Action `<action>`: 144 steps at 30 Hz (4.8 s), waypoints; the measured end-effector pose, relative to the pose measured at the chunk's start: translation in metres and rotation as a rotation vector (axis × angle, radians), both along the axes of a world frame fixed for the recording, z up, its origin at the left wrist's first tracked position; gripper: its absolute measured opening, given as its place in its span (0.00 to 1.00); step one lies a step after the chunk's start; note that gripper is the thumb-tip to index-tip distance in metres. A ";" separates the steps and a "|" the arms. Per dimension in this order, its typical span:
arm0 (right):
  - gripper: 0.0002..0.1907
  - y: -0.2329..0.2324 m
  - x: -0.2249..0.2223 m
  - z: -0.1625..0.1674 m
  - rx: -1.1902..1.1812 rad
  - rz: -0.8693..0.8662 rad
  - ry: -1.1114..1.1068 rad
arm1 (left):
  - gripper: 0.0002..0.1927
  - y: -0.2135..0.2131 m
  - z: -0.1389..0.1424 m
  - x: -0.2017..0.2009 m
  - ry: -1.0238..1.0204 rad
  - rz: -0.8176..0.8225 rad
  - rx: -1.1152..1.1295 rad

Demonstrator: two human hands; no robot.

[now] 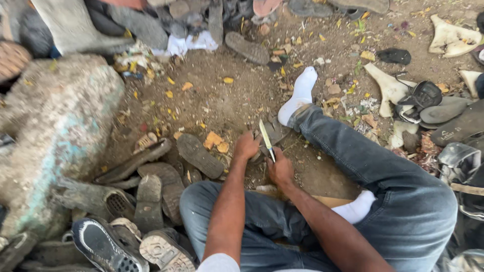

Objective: The person sits on the ground and uses a knife to scrape and clean the soles of several worn shoes. They handle each shoe individually, turning them over to work on different areas of the sole before setting them aside.

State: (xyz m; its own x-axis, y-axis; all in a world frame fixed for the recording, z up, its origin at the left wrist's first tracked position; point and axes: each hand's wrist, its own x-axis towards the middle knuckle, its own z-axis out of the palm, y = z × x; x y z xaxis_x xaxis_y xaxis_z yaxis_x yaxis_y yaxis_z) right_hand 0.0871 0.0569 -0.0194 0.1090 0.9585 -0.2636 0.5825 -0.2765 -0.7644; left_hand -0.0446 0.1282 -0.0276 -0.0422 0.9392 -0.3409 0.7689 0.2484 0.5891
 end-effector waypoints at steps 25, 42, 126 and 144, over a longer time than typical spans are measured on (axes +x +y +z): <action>0.13 -0.004 0.033 -0.005 -0.299 0.016 0.395 | 0.33 -0.021 -0.023 0.009 0.100 0.122 0.109; 0.18 0.021 0.017 -0.018 -0.058 0.280 0.070 | 0.39 -0.024 -0.049 0.004 0.059 0.175 0.203; 0.26 0.025 -0.009 -0.006 -0.026 0.309 0.040 | 0.14 0.014 -0.014 -0.027 0.145 0.237 0.085; 0.24 0.042 -0.020 -0.037 0.144 0.403 0.085 | 0.12 0.001 -0.051 -0.002 -0.136 0.739 0.364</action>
State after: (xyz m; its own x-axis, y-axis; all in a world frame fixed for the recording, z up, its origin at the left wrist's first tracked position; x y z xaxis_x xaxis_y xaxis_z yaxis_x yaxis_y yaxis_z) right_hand 0.0672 0.0991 -0.0563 -0.2973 0.9477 -0.1164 0.5556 0.0726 -0.8283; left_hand -0.0467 0.1287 -0.0789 -0.6711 0.7383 -0.0679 0.3991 0.4368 0.8062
